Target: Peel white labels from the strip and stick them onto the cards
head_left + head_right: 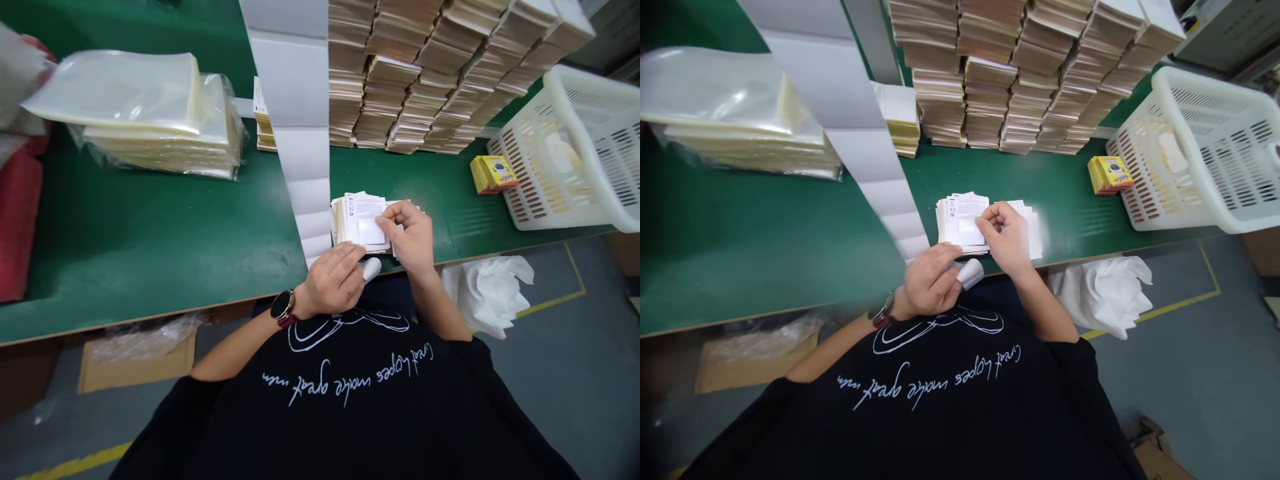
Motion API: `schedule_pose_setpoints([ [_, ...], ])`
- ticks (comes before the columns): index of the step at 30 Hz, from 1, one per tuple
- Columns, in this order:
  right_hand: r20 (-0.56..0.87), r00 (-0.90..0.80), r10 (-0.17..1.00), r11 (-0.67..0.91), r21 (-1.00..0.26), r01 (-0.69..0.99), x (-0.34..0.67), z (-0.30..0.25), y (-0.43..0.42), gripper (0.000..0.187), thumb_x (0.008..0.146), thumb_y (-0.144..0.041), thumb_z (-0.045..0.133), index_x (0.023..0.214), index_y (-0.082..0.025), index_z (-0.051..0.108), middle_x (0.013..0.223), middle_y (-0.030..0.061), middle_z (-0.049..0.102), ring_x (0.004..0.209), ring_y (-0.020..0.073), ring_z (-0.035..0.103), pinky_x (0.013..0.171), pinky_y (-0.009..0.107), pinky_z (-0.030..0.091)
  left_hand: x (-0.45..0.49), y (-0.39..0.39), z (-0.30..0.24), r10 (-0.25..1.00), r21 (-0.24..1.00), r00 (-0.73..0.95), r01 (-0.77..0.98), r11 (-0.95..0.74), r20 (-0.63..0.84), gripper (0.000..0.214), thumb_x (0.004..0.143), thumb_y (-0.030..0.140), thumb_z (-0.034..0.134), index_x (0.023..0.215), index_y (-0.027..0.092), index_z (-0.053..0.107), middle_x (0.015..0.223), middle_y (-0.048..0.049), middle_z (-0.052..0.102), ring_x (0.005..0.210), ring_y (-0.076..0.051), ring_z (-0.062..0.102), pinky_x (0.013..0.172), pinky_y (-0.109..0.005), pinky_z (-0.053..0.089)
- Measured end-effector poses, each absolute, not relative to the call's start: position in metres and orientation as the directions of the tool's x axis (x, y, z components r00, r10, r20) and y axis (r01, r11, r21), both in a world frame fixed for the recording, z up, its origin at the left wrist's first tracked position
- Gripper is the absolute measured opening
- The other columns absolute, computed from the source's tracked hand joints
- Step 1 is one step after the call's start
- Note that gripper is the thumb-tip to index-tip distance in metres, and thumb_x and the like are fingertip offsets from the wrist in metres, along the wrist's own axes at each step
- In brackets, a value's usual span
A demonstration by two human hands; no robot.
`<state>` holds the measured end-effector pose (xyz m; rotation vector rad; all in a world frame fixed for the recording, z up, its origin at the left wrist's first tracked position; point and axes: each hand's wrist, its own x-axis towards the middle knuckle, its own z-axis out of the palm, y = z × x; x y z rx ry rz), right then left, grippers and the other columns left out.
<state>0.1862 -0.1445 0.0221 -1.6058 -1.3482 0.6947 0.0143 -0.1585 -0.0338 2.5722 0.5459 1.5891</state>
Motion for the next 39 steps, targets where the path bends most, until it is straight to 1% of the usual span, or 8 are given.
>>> schedule_pose_setpoints([
  [4,0.223,0.201,0.954,0.037,-0.752,0.658,0.18,0.024,-0.148,0.011,0.079,-0.023,0.055,0.069,-0.022,0.051,0.063,-0.0038,0.055,0.061,0.0121,0.05,0.063,0.029,0.041,0.014,-0.159,-0.035,0.341,0.252,0.419,0.255,-0.934,0.841,0.015,0.076,0.01,0.055,0.089,0.013,0.06,0.114,-0.0159,0.066,0.113,-0.028,0.062,0.091,-0.046,0.06],
  [8,0.313,0.073,0.947,0.063,-0.402,0.913,0.176,0.028,-0.153,0.005,0.085,-0.025,0.052,0.086,-0.021,0.055,0.068,-0.0006,0.058,0.07,0.0169,0.055,0.077,0.037,0.039,0.013,-0.159,-0.034,0.319,0.202,0.442,0.293,-0.935,0.838,0.014,0.077,0.012,0.054,0.09,0.014,0.06,0.111,-0.0138,0.068,0.11,-0.026,0.064,0.089,-0.044,0.061],
  [10,0.278,0.112,0.954,-0.018,-0.32,0.947,0.179,0.031,-0.152,0.02,0.085,-0.037,0.057,0.096,-0.02,0.055,0.07,0.0012,0.058,0.07,0.0193,0.056,0.075,0.038,0.037,0.013,-0.159,-0.033,0.309,0.185,0.444,0.302,-0.935,0.841,0.013,0.077,0.012,0.054,0.088,0.013,0.06,0.108,-0.0151,0.068,0.107,-0.027,0.065,0.087,-0.044,0.062],
  [13,0.125,0.201,0.972,-0.133,-0.414,0.901,0.189,0.031,-0.147,0.036,0.076,-0.053,0.066,0.086,-0.021,0.053,0.064,-0.0009,0.055,0.06,0.0169,0.052,0.064,0.033,0.036,0.012,-0.159,-0.032,0.296,0.177,0.451,0.287,-0.941,0.842,0.011,0.076,0.011,0.055,0.086,0.01,0.059,0.105,-0.0189,0.068,0.105,-0.029,0.066,0.087,-0.045,0.061],
  [19,0.019,0.214,0.977,-0.099,-0.845,0.525,0.202,0.014,-0.137,0.026,0.076,-0.034,0.063,0.067,-0.023,0.042,0.058,-0.0055,0.047,0.051,0.009,0.041,0.05,0.025,0.033,0.012,-0.158,-0.029,0.287,0.181,0.479,0.256,-0.95,0.83,0.009,0.076,0.01,0.055,0.085,0.01,0.058,0.111,-0.0199,0.066,0.113,-0.03,0.062,0.092,-0.045,0.06],
  [28,0.336,0.24,0.911,0.039,-0.648,0.76,0.221,0.012,-0.152,0.021,0.089,-0.036,0.046,0.084,-0.021,0.06,0.079,0.0016,0.065,0.075,0.0163,0.058,0.069,0.033,0.045,0.013,-0.158,-0.029,0.302,0.194,0.466,0.265,-0.944,0.832,0.004,0.081,0.012,0.055,0.084,0.014,0.055,0.108,-0.0152,0.067,0.114,-0.027,0.061,0.088,-0.044,0.06],
  [34,0.339,0.32,0.885,-0.215,-0.312,0.926,0.265,0.016,-0.185,0.026,0.079,-0.038,0.063,0.097,-0.02,0.063,0.106,0.0116,0.065,0.11,0.0321,0.053,0.098,0.061,0.035,0.006,-0.159,-0.029,0.405,0.317,0.346,0.286,-0.904,0.846,0.015,0.088,0.023,0.05,0.074,0.017,0.049,0.097,-0.0114,0.067,0.098,-0.022,0.063,0.077,-0.04,0.059],
  [39,0.382,0.052,0.923,0.209,-0.61,0.764,0.227,0.02,-0.217,0.036,0.08,-0.03,0.068,0.114,-0.025,0.056,0.114,0.0066,0.064,0.11,0.0241,0.057,0.098,0.048,0.044,0.006,-0.157,-0.026,0.441,0.358,0.327,0.285,-0.889,0.836,0.019,0.089,0.023,0.049,0.071,0.018,0.048,0.093,-0.0074,0.067,0.093,-0.019,0.063,0.076,-0.036,0.057],
])
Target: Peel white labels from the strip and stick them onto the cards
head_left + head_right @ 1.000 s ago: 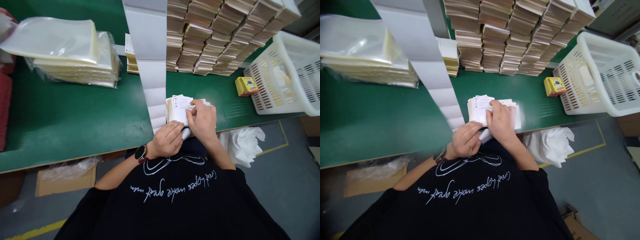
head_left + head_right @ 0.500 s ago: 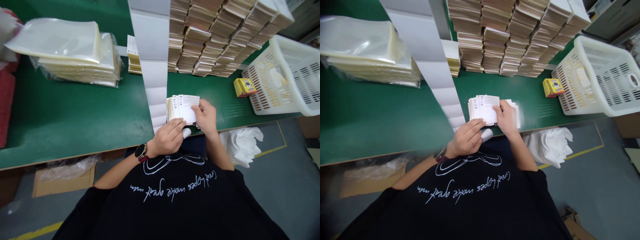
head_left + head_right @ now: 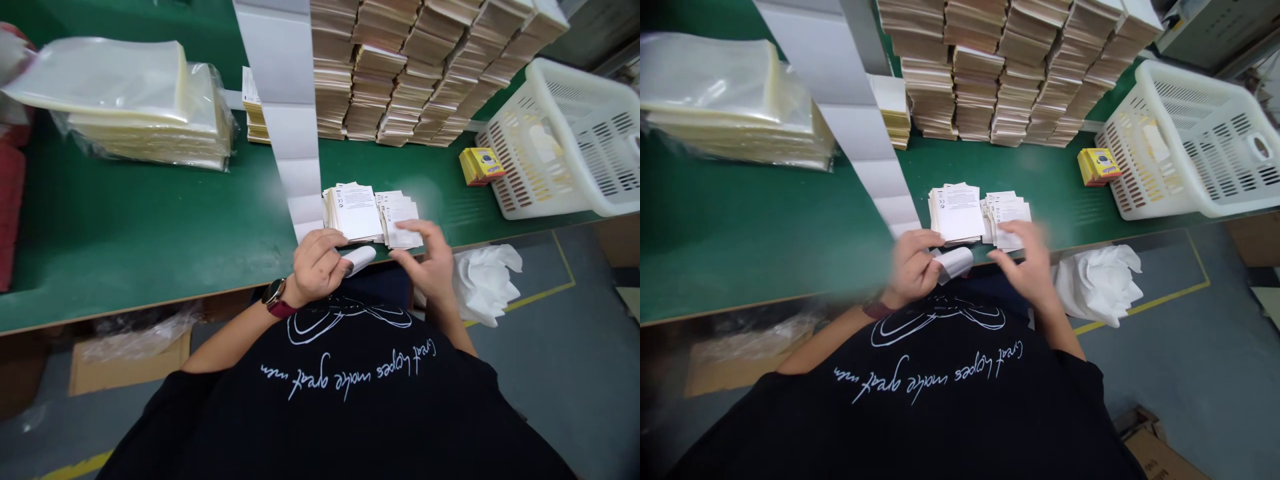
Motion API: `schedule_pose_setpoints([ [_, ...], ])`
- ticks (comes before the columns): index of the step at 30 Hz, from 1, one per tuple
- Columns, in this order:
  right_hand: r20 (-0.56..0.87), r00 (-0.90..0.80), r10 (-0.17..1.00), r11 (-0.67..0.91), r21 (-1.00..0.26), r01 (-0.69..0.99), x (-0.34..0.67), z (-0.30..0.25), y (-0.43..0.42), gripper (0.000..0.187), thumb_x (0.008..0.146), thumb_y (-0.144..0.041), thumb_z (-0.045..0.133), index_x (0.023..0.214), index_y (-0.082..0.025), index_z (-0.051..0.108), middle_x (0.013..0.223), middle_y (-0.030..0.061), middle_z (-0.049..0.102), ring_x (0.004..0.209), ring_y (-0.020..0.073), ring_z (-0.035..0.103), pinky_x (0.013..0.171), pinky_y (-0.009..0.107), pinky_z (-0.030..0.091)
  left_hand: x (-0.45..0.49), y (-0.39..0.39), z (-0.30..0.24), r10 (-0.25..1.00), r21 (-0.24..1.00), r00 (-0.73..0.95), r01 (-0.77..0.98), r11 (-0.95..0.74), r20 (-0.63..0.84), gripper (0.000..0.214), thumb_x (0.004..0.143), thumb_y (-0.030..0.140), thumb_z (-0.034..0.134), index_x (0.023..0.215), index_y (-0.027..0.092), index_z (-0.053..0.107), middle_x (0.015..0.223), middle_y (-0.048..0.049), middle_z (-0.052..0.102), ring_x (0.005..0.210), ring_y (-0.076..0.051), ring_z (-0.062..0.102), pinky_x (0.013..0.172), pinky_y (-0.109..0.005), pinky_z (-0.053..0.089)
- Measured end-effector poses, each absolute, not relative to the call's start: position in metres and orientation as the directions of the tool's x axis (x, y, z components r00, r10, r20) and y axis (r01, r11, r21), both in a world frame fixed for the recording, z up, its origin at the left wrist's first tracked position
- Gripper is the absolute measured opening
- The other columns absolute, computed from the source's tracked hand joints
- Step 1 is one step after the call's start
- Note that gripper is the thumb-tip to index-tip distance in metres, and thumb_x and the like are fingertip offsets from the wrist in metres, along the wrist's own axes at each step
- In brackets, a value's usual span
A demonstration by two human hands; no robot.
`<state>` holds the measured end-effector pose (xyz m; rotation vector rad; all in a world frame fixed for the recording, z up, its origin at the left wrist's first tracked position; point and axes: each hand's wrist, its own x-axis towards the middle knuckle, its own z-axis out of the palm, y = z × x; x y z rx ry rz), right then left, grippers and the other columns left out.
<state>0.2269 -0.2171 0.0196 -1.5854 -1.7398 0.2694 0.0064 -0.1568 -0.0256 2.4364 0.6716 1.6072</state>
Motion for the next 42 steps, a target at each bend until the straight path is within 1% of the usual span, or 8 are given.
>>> schedule_pose_setpoints([
  [4,0.381,-0.08,0.921,0.367,-0.783,0.502,0.195,0.016,-0.224,0.01,0.084,-0.02,0.064,0.091,-0.026,0.06,0.088,0.0008,0.062,0.088,0.0175,0.06,0.083,0.039,0.049,0.009,-0.159,-0.021,0.47,0.389,0.311,0.289,-0.875,0.826,0.019,0.086,0.019,0.051,0.068,0.018,0.045,0.087,-0.0061,0.066,0.09,-0.019,0.062,0.075,-0.036,0.055],
  [8,0.387,-0.051,0.921,0.374,-0.837,0.399,0.193,0.012,-0.221,0.01,0.083,-0.016,0.063,0.085,-0.024,0.06,0.081,-0.0003,0.058,0.079,0.0154,0.057,0.074,0.036,0.047,0.007,-0.163,-0.016,0.464,0.344,0.291,0.381,-0.858,0.836,0.009,0.082,0.017,0.057,0.077,0.018,0.049,0.095,-0.0091,0.065,0.094,-0.021,0.061,0.076,-0.038,0.055],
  [12,0.418,-0.088,0.904,0.418,-0.824,0.383,0.196,0.013,-0.22,0.013,0.082,-0.012,0.062,0.083,-0.025,0.059,0.075,-0.002,0.057,0.076,0.0151,0.056,0.073,0.036,0.047,0.001,-0.162,-0.009,0.329,0.161,0.394,0.403,-0.901,0.858,0.024,0.079,0.019,0.06,0.103,0.017,0.056,0.119,-0.0148,0.06,0.111,-0.027,0.057,0.083,-0.043,0.055],
  [17,0.523,-0.144,0.84,0.508,-0.665,0.547,0.195,0.021,-0.226,0.012,0.082,-0.014,0.06,0.084,-0.025,0.056,0.093,0.001,0.06,0.09,0.0183,0.056,0.083,0.042,0.047,0.003,-0.158,-0.007,0.297,0.161,0.5,0.296,-0.941,0.814,0.016,0.079,0.011,0.055,0.093,0.016,0.058,0.094,-0.0089,0.068,0.096,-0.023,0.063,0.076,-0.038,0.057],
  [23,0.692,0.236,0.683,0.541,-0.695,0.474,0.213,0.035,-0.211,0.005,0.084,-0.027,0.056,0.081,-0.025,0.051,0.077,-0.0007,0.052,0.078,0.0168,0.054,0.078,0.039,0.046,0.01,-0.154,-0.02,0.34,0.186,0.472,0.342,-0.921,0.813,0.011,0.077,0.011,0.057,0.088,0.015,0.058,0.098,-0.0116,0.068,0.098,-0.024,0.063,0.078,-0.041,0.059],
  [26,0.56,0.398,0.727,0.411,-0.819,0.402,0.219,0.032,-0.185,0.01,0.08,-0.028,0.062,0.079,-0.024,0.052,0.072,-0.0024,0.051,0.07,0.0134,0.053,0.069,0.032,0.045,0.009,-0.154,-0.025,0.315,0.149,0.484,0.351,-0.924,0.816,0.012,0.075,0.01,0.059,0.087,0.013,0.059,0.102,-0.0133,0.068,0.103,-0.026,0.063,0.083,-0.043,0.059],
  [33,0.119,0.286,0.951,0.05,-0.97,0.237,0.199,0.015,-0.142,0.009,0.073,-0.023,0.066,0.071,-0.02,0.057,0.063,-0.0054,0.053,0.056,0.0076,0.045,0.054,0.024,0.036,0.008,-0.155,-0.028,0.34,0.18,0.479,0.348,-0.92,0.81,0.012,0.078,0.012,0.056,0.088,0.014,0.061,0.104,-0.0121,0.069,0.108,-0.026,0.063,0.085,-0.044,0.059],
  [42,0.068,0.257,0.964,-0.009,-0.958,0.288,0.195,0.014,-0.141,0.007,0.072,-0.022,0.064,0.069,-0.02,0.057,0.058,-0.0057,0.053,0.052,0.008,0.043,0.05,0.024,0.033,0.009,-0.155,-0.024,0.341,0.146,0.481,0.397,-0.906,0.808,0.006,0.079,0.015,0.056,0.084,0.015,0.06,0.102,-0.0118,0.07,0.1,-0.024,0.066,0.083,-0.041,0.061],
])
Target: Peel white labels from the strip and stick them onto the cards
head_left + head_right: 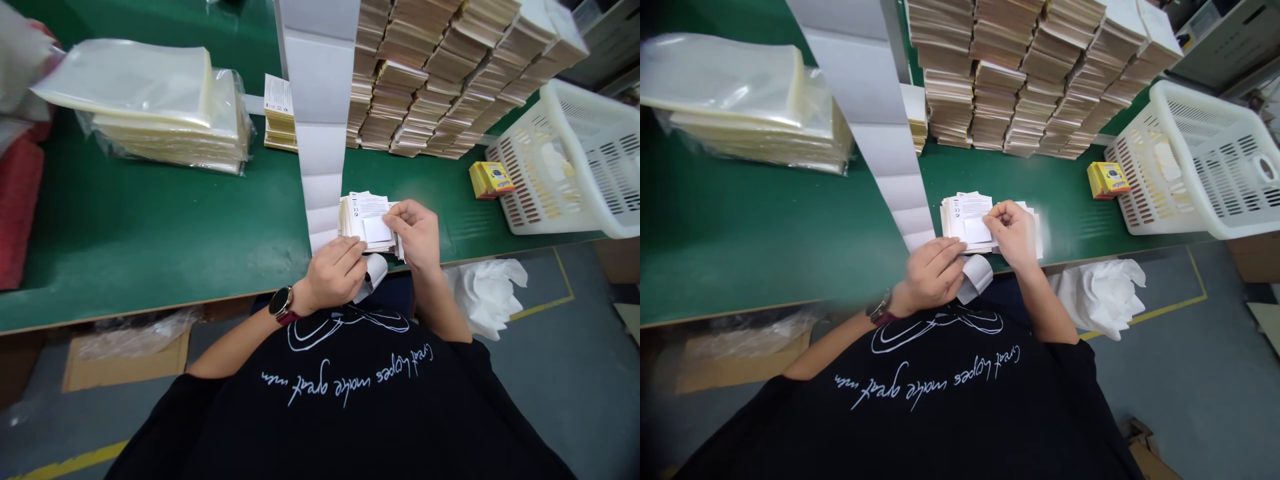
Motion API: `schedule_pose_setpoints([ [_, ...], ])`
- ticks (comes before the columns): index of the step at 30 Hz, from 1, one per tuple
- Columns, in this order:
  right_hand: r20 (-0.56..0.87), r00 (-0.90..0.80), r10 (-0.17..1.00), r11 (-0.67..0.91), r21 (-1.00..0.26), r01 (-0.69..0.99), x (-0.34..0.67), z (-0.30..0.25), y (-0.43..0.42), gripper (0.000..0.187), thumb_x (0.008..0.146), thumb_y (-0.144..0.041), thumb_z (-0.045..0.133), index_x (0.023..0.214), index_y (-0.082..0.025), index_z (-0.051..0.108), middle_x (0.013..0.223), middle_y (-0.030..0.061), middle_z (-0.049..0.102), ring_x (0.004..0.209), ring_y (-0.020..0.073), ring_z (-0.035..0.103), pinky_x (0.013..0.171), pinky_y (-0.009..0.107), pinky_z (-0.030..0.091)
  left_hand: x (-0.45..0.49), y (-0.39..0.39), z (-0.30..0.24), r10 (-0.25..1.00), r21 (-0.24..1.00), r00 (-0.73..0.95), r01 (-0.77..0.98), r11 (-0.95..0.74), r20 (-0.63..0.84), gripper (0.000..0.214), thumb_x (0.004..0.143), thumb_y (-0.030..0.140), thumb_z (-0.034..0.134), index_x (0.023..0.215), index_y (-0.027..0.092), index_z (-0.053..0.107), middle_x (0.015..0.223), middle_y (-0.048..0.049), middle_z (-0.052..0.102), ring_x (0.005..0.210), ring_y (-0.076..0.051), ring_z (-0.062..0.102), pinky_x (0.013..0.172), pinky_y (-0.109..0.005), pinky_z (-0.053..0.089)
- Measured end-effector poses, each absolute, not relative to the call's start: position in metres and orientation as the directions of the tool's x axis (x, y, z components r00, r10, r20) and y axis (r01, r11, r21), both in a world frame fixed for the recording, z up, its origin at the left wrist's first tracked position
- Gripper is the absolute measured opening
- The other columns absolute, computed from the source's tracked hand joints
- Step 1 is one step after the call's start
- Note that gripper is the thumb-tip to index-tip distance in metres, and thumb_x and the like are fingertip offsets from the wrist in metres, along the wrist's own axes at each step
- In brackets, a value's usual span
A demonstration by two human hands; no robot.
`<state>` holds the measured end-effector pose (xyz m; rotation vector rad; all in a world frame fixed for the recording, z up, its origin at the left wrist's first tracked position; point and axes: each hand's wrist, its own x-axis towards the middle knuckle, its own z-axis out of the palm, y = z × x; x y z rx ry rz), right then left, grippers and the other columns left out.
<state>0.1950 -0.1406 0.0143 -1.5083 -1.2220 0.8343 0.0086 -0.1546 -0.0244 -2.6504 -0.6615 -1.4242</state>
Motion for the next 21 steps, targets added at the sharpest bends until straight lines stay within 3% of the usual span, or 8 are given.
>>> schedule_pose_setpoints([
  [5,0.213,0.224,0.951,0.058,-0.833,0.55,0.186,0.02,-0.145,0.008,0.074,-0.021,0.059,0.067,-0.02,0.055,0.062,-0.0043,0.055,0.058,0.0102,0.048,0.058,0.027,0.039,0.009,-0.154,-0.024,0.327,0.114,0.494,0.411,-0.904,0.806,0.006,0.079,0.016,0.057,0.083,0.015,0.062,0.1,-0.0114,0.071,0.097,-0.023,0.067,0.084,-0.039,0.06],
  [8,0.332,0.139,0.933,0.088,-0.585,0.806,0.18,0.024,-0.15,0.008,0.077,-0.019,0.055,0.07,-0.02,0.053,0.064,-0.0026,0.056,0.063,0.0125,0.05,0.07,0.033,0.041,0.009,-0.154,-0.024,0.334,0.106,0.495,0.432,-0.896,0.802,0.007,0.082,0.017,0.054,0.081,0.016,0.062,0.1,-0.0083,0.071,0.096,-0.021,0.067,0.083,-0.038,0.061],
  [11,0.331,0.137,0.934,0.004,-0.393,0.919,0.182,0.026,-0.151,0.009,0.08,-0.028,0.06,0.083,-0.02,0.057,0.069,-0.0008,0.058,0.067,0.0152,0.053,0.076,0.038,0.04,0.009,-0.154,-0.024,0.323,0.102,0.492,0.424,-0.9,0.808,0.007,0.081,0.016,0.055,0.081,0.015,0.062,0.1,-0.0097,0.071,0.095,-0.022,0.068,0.084,-0.038,0.061],
  [13,0.235,0.184,0.954,-0.056,-0.463,0.884,0.188,0.025,-0.148,0.024,0.077,-0.039,0.066,0.088,-0.02,0.058,0.068,-0.0016,0.058,0.063,0.0146,0.053,0.071,0.036,0.041,0.009,-0.155,-0.024,0.326,0.111,0.494,0.414,-0.903,0.806,0.006,0.08,0.016,0.056,0.081,0.014,0.062,0.101,-0.0105,0.071,0.097,-0.023,0.068,0.084,-0.039,0.061],
  [16,0.068,0.203,0.977,-0.096,-0.708,0.7,0.197,0.021,-0.142,0.027,0.073,-0.043,0.07,0.076,-0.021,0.054,0.061,-0.0048,0.055,0.055,0.0114,0.049,0.055,0.028,0.039,0.008,-0.155,-0.024,0.328,0.124,0.512,0.392,-0.912,0.794,0.006,0.08,0.015,0.056,0.081,0.015,0.061,0.106,-0.0117,0.071,0.105,-0.025,0.066,0.086,-0.042,0.06],
  [18,0.039,0.215,0.976,-0.095,-0.81,0.578,0.2,0.017,-0.138,0.026,0.072,-0.037,0.069,0.068,-0.021,0.049,0.058,-0.0059,0.051,0.052,0.0097,0.046,0.049,0.025,0.036,0.008,-0.155,-0.024,0.321,0.127,0.524,0.372,-0.92,0.789,0.005,0.079,0.014,0.057,0.081,0.013,0.062,0.107,-0.0138,0.07,0.109,-0.028,0.065,0.089,-0.044,0.059],
  [21,0.076,0.224,0.972,-0.058,-0.842,0.536,0.201,0.015,-0.136,0.024,0.074,-0.03,0.066,0.063,-0.021,0.046,0.055,-0.0067,0.046,0.051,0.0082,0.041,0.048,0.024,0.033,0.008,-0.156,-0.025,0.331,0.143,0.528,0.365,-0.92,0.782,0.006,0.079,0.013,0.057,0.082,0.014,0.062,0.111,-0.0132,0.07,0.112,-0.028,0.064,0.092,-0.045,0.058],
])
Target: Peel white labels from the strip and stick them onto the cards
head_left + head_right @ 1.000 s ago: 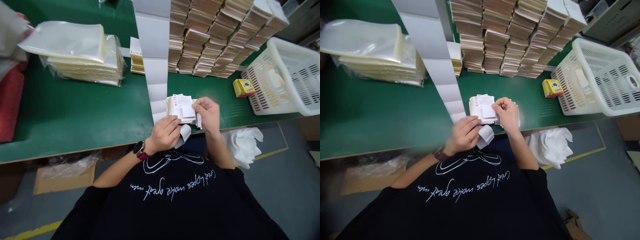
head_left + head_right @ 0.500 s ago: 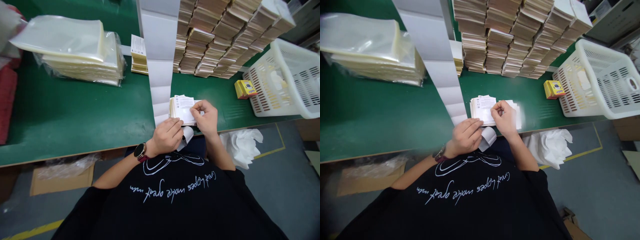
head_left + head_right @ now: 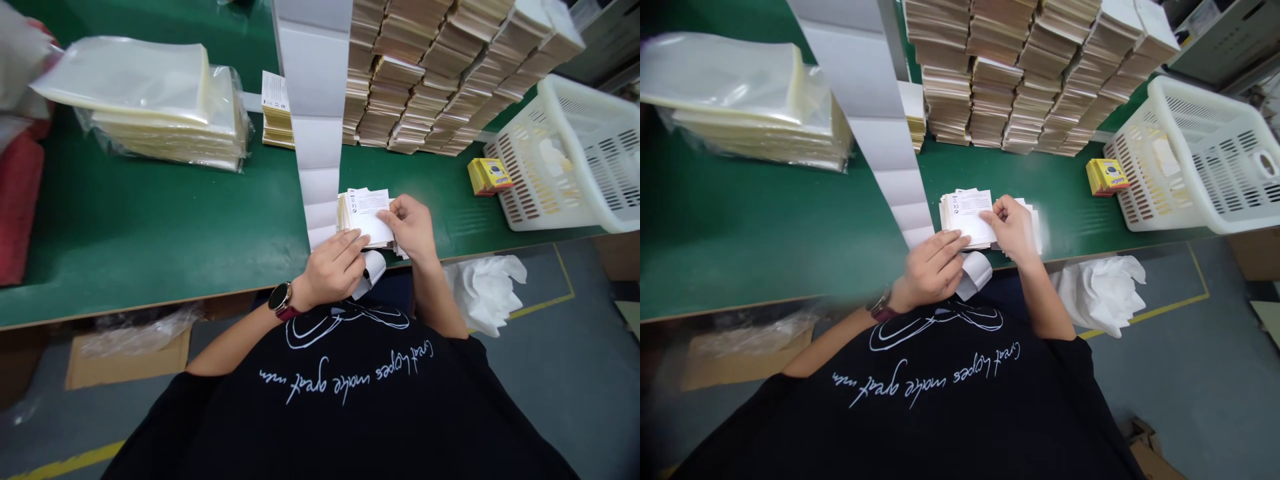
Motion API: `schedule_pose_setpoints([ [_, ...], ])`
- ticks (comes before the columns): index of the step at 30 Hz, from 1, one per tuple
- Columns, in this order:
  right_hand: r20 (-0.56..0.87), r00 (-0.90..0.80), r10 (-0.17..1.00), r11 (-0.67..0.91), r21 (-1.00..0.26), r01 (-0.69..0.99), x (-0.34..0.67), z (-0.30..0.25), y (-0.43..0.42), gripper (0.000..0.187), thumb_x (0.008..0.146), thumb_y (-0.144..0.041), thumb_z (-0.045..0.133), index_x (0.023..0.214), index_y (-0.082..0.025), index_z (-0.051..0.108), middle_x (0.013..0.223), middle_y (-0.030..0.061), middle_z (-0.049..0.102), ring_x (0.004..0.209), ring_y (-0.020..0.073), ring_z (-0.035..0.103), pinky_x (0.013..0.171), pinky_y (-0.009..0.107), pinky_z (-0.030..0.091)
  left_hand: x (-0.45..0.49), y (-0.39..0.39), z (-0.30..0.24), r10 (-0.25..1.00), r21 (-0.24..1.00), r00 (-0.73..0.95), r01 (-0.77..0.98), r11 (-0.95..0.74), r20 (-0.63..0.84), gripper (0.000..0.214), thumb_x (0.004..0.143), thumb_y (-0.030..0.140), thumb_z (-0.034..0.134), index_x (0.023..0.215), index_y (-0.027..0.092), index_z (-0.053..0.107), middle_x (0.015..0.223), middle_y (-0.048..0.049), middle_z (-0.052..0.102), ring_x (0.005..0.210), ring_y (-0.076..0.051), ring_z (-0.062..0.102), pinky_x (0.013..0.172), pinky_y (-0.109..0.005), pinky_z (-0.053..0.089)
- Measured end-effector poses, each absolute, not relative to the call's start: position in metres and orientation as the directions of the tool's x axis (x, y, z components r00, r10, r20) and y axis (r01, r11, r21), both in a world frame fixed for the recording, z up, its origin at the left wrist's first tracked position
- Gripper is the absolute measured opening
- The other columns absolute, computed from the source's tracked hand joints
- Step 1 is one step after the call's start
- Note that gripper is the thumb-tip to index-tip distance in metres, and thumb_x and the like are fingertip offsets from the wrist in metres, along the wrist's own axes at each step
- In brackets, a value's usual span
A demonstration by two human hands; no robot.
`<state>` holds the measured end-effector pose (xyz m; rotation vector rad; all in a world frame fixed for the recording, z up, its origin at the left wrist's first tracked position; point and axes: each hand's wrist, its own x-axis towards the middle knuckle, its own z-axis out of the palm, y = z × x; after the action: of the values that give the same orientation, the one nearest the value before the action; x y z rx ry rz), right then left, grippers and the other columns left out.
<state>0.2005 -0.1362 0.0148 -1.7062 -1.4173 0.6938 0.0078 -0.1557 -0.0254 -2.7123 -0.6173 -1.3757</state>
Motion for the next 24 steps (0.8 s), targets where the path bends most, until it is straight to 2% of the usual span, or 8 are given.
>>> schedule_pose_setpoints([
  [4,0.157,0.215,0.964,-0.012,-0.781,0.624,0.2,0.016,-0.14,0.02,0.078,-0.028,0.061,0.065,-0.022,0.047,0.055,-0.0062,0.047,0.052,0.0095,0.043,0.052,0.025,0.034,0.008,-0.157,-0.028,0.361,0.193,0.528,0.347,-0.918,0.769,0.01,0.08,0.012,0.056,0.086,0.015,0.063,0.118,-0.0121,0.068,0.12,-0.028,0.06,0.095,-0.047,0.057],
  [7,0.359,0.205,0.911,0.034,-0.56,0.828,0.199,0.015,-0.145,0.017,0.082,-0.029,0.059,0.069,-0.022,0.051,0.063,-0.0035,0.056,0.062,0.0133,0.051,0.067,0.032,0.04,0.008,-0.157,-0.028,0.365,0.197,0.526,0.349,-0.916,0.768,0.009,0.08,0.011,0.056,0.086,0.014,0.063,0.117,-0.0125,0.068,0.12,-0.028,0.06,0.095,-0.046,0.057],
  [10,0.513,0.148,0.845,0.049,-0.35,0.936,0.201,0.013,-0.15,0.018,0.087,-0.034,0.056,0.072,-0.022,0.055,0.073,-0.0001,0.063,0.074,0.0172,0.056,0.08,0.038,0.038,0.009,-0.156,-0.028,0.346,0.165,0.519,0.364,-0.917,0.782,0.004,0.08,0.011,0.058,0.082,0.013,0.061,0.113,-0.0132,0.069,0.114,-0.027,0.063,0.094,-0.044,0.058],
  [12,0.537,0.187,0.822,0.043,-0.388,0.921,0.206,0.013,-0.155,0.019,0.089,-0.036,0.054,0.076,-0.023,0.057,0.076,0.0001,0.064,0.075,0.0172,0.056,0.08,0.038,0.038,0.009,-0.156,-0.028,0.345,0.167,0.518,0.36,-0.918,0.783,0.002,0.081,0.012,0.06,0.082,0.013,0.061,0.113,-0.0137,0.069,0.114,-0.027,0.064,0.094,-0.045,0.058],
  [16,0.461,0.411,0.787,0.004,-0.669,0.743,0.231,0.017,-0.168,0.016,0.085,-0.036,0.058,0.078,-0.023,0.056,0.072,-0.0019,0.059,0.069,0.0145,0.053,0.07,0.032,0.041,0.007,-0.156,-0.03,0.367,0.213,0.512,0.335,-0.918,0.777,0.002,0.081,0.014,0.062,0.082,0.015,0.06,0.114,-0.0135,0.068,0.116,-0.027,0.062,0.094,-0.047,0.058],
  [18,0.403,0.51,0.76,-0.03,-0.762,0.647,0.247,0.017,-0.175,0.015,0.08,-0.033,0.061,0.073,-0.021,0.054,0.066,-0.0034,0.054,0.063,0.0126,0.05,0.066,0.03,0.041,0.007,-0.155,-0.033,0.357,0.202,0.497,0.34,-0.919,0.791,0.004,0.081,0.015,0.062,0.078,0.015,0.059,0.111,-0.0131,0.069,0.113,-0.027,0.062,0.092,-0.048,0.058],
  [21,0.321,0.567,0.759,-0.092,-0.809,0.581,0.267,0.011,-0.182,0.016,0.077,-0.03,0.06,0.068,-0.02,0.051,0.06,-0.005,0.048,0.058,0.011,0.045,0.063,0.029,0.039,0.006,-0.154,-0.038,0.336,0.176,0.476,0.35,-0.92,0.813,0.01,0.081,0.019,0.062,0.073,0.016,0.057,0.107,-0.012,0.069,0.11,-0.026,0.063,0.088,-0.047,0.059],
  [24,0.296,0.534,0.792,-0.162,-0.742,0.65,0.278,-0.001,-0.183,0.016,0.079,-0.031,0.056,0.069,-0.02,0.051,0.062,-0.0038,0.049,0.061,0.0125,0.046,0.065,0.03,0.041,0.006,-0.153,-0.044,0.34,0.185,0.463,0.349,-0.919,0.818,0.013,0.082,0.022,0.061,0.071,0.018,0.055,0.107,-0.011,0.069,0.11,-0.026,0.062,0.087,-0.047,0.058],
])
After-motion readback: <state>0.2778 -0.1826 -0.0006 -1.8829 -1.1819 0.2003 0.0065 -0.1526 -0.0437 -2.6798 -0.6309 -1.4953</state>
